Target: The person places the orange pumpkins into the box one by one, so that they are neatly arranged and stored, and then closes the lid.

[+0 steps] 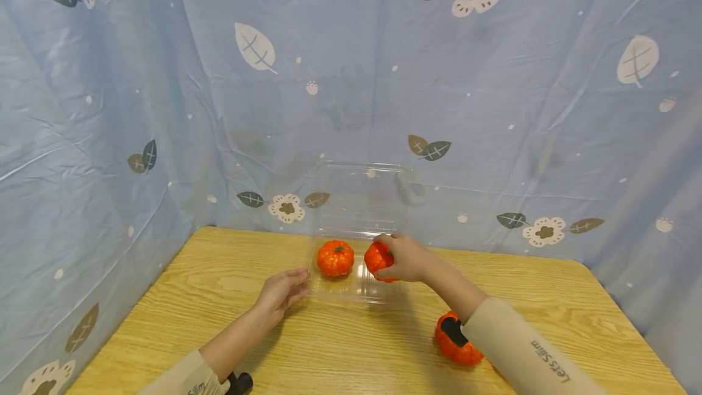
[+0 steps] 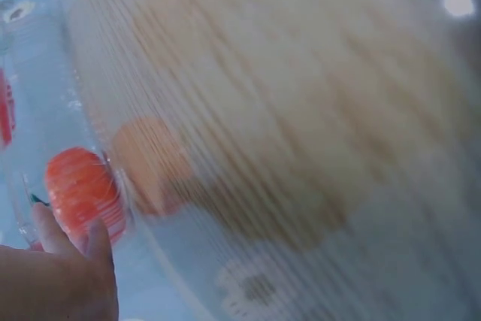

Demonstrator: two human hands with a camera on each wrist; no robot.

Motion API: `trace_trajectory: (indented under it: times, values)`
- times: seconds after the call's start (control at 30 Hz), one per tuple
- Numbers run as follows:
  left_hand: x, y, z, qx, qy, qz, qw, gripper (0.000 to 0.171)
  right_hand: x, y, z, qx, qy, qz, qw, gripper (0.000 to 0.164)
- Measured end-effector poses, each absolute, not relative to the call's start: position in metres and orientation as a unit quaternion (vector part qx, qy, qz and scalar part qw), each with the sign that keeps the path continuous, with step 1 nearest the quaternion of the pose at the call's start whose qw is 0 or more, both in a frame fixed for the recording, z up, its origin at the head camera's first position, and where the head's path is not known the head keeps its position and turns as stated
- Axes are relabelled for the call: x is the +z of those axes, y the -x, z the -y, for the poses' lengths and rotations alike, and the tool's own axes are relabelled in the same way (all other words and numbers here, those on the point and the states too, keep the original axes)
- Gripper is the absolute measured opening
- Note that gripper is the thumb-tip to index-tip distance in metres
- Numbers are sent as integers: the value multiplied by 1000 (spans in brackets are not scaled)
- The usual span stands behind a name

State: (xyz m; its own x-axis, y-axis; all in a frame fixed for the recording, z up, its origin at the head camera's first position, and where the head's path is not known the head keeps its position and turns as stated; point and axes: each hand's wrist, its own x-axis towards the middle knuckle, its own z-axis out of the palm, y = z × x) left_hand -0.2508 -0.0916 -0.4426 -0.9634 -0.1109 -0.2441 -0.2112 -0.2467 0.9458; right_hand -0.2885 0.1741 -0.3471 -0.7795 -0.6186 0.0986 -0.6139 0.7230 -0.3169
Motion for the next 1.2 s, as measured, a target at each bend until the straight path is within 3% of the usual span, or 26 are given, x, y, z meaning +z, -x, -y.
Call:
trace_trajectory:
  times: [1.2]
  values:
    - [-443, 249, 92, 785, 123, -606, 40, 33, -410, 318, -147, -151, 285, -947, -10, 59]
